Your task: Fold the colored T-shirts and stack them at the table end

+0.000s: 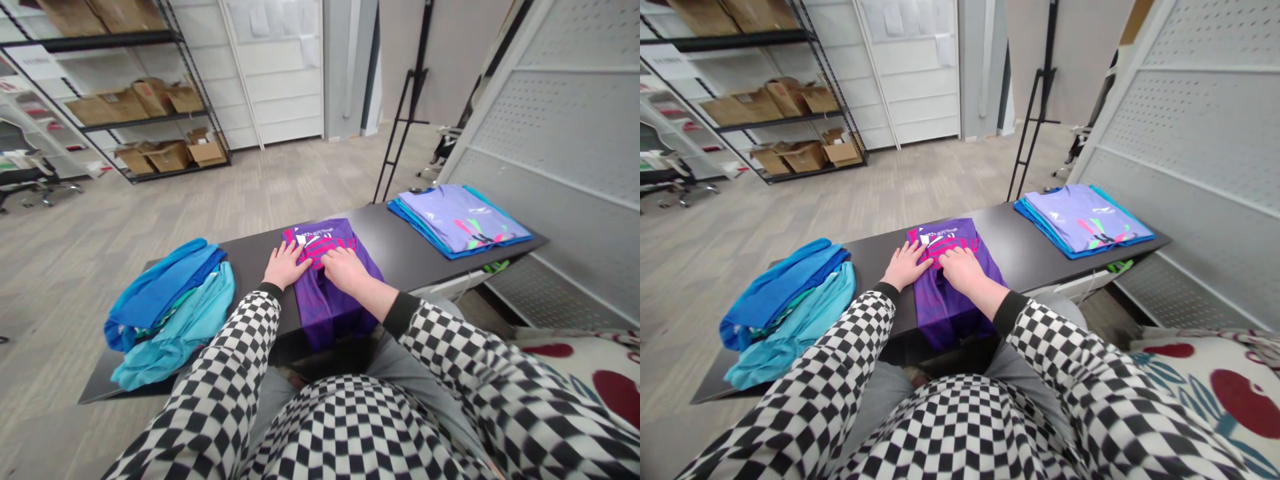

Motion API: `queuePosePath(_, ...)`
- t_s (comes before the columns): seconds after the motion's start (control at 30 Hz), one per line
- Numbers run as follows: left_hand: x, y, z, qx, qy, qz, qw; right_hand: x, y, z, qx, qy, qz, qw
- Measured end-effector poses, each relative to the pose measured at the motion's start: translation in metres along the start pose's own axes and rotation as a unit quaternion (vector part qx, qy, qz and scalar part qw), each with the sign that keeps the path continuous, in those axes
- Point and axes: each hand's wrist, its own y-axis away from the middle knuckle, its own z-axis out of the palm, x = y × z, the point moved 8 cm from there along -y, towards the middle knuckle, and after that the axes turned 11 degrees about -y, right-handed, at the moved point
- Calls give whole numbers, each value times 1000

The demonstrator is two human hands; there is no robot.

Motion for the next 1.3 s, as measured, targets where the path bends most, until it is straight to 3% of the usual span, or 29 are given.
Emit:
queuePosePath(0.33, -1, -1, 1, 6, 4, -5, 1000, 17, -12, -8, 32, 22, 31, 999)
queuePosePath(0.57, 0, 1, -1, 14, 1, 0, 1000, 17, -2, 4, -21, 21, 64, 998)
queuePosePath(0.73, 0, -1, 0, 14, 0, -3, 1000, -15, 27, -4, 15, -18, 49, 999)
queuePosePath(0.9, 0, -1, 0, 13, 3, -7, 1000, -57, 74, 26, -63, -83, -60, 993)
queuePosePath(1.1, -1, -2, 2, 18, 5, -10, 1000, -53, 113, 51, -92, -121, -47, 987)
queuePosePath(1.3, -3, -5, 5, 10, 2, -17, 1000, -56, 143, 48, -115, -163, -66, 978)
